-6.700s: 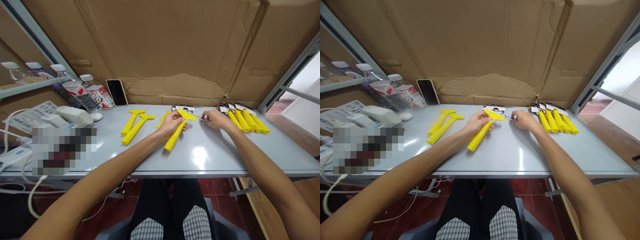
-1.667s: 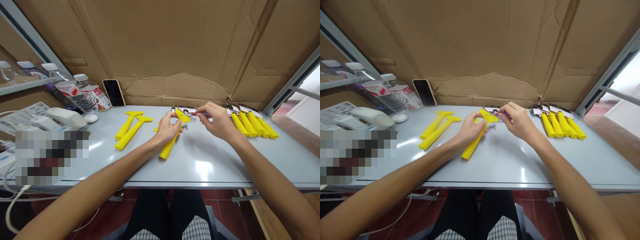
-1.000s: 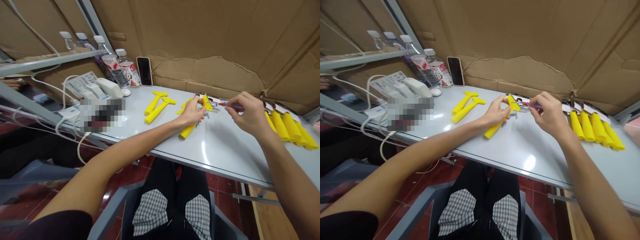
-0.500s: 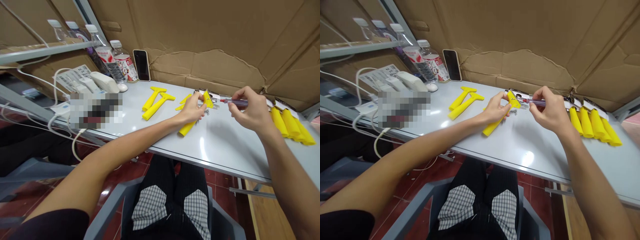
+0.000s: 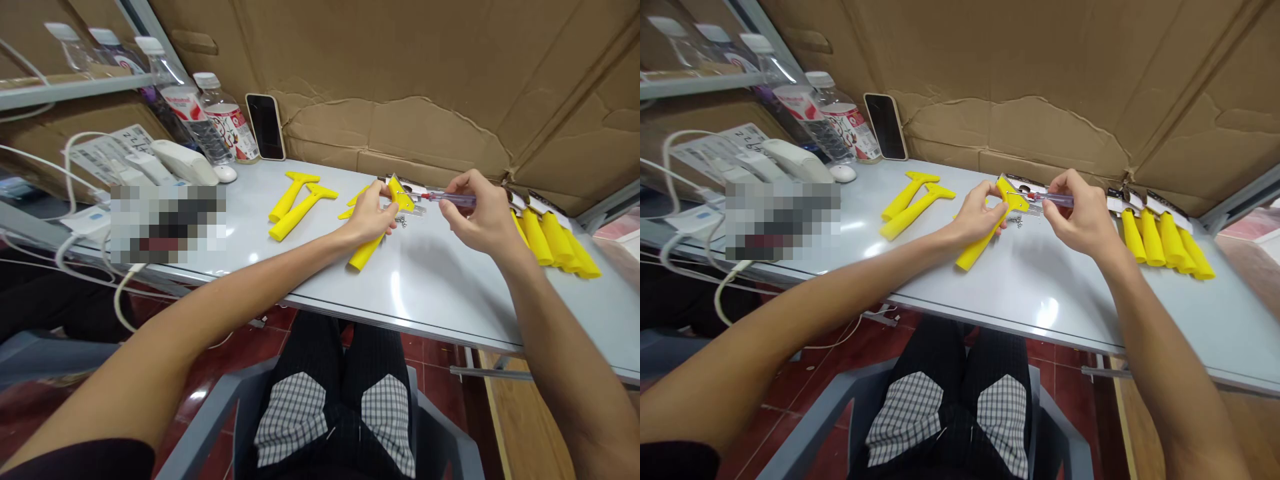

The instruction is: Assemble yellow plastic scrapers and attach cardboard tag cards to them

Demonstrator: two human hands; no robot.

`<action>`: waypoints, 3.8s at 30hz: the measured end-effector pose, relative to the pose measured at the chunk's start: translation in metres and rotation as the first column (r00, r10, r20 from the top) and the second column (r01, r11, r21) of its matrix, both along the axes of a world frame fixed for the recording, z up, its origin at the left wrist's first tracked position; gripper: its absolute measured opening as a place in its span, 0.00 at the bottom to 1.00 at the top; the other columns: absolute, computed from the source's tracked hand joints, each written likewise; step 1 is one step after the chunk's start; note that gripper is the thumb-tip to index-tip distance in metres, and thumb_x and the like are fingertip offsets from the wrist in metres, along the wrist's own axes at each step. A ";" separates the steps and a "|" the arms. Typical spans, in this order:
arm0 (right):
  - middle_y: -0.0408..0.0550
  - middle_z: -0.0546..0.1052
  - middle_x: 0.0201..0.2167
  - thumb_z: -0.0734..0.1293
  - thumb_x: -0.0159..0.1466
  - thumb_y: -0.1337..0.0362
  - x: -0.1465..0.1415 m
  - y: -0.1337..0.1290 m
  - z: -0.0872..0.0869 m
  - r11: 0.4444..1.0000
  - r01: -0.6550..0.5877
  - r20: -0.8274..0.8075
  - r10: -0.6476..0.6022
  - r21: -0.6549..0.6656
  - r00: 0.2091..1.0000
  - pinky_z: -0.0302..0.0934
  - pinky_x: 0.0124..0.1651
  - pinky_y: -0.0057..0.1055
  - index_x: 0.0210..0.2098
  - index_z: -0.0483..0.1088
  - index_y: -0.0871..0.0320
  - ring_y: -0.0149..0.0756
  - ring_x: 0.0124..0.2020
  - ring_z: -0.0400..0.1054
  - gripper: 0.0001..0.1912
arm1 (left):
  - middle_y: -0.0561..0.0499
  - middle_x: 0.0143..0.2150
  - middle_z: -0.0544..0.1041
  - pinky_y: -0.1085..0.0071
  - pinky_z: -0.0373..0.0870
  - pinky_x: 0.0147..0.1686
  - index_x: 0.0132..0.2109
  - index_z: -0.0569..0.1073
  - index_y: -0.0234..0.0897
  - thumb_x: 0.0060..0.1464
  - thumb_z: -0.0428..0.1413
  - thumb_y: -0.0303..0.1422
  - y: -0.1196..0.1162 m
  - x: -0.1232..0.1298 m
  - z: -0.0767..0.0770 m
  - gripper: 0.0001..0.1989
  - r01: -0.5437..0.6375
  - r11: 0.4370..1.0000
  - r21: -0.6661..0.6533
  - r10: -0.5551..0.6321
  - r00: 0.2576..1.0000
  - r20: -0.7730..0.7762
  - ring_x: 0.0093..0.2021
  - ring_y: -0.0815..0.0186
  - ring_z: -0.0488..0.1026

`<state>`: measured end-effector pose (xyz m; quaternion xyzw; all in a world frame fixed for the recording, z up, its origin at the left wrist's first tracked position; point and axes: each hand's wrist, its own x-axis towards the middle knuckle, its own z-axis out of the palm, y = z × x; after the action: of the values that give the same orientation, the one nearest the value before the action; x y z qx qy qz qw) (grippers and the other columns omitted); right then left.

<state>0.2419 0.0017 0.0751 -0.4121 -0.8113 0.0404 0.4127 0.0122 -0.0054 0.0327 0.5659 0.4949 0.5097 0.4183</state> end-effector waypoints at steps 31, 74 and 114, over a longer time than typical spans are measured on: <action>0.44 0.76 0.28 0.70 0.75 0.44 0.001 0.006 -0.009 0.999 0.019 0.076 -0.015 -0.045 0.997 0.69 0.41 0.43 0.50 0.74 0.49 0.44 0.31 0.72 0.16 | 0.43 0.64 0.78 0.73 0.74 0.23 0.47 0.67 0.42 0.65 0.63 0.26 0.002 0.000 -0.007 0.12 -0.017 1.000 0.016 0.018 0.999 -0.029 0.27 0.74 0.77; 0.44 0.72 0.24 0.68 0.76 0.44 -0.001 0.006 -0.008 1.000 -0.023 0.024 0.022 0.012 0.999 0.59 0.35 0.39 0.39 0.74 0.53 0.38 0.26 0.64 0.19 | 0.45 0.65 0.78 0.76 0.74 0.22 0.48 0.67 0.42 0.68 0.62 0.25 0.003 0.000 -0.005 0.11 -0.034 0.999 -0.002 0.034 0.997 -0.070 0.28 0.75 0.78; 0.47 0.76 0.29 0.67 0.76 0.40 -0.001 0.006 -0.005 1.000 -0.021 -0.007 0.021 0.017 1.000 0.61 0.37 0.40 0.41 0.72 0.51 0.41 0.30 0.68 0.21 | 0.44 0.64 0.78 0.74 0.76 0.23 0.48 0.67 0.42 0.67 0.61 0.26 0.005 0.000 -0.007 0.11 -0.025 0.999 0.021 0.027 0.997 -0.074 0.28 0.74 0.78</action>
<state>0.2407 0.0076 0.0697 -0.4000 -0.8143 0.0394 0.4189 0.0123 -0.0008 0.0258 0.5822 0.5123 0.4988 0.3872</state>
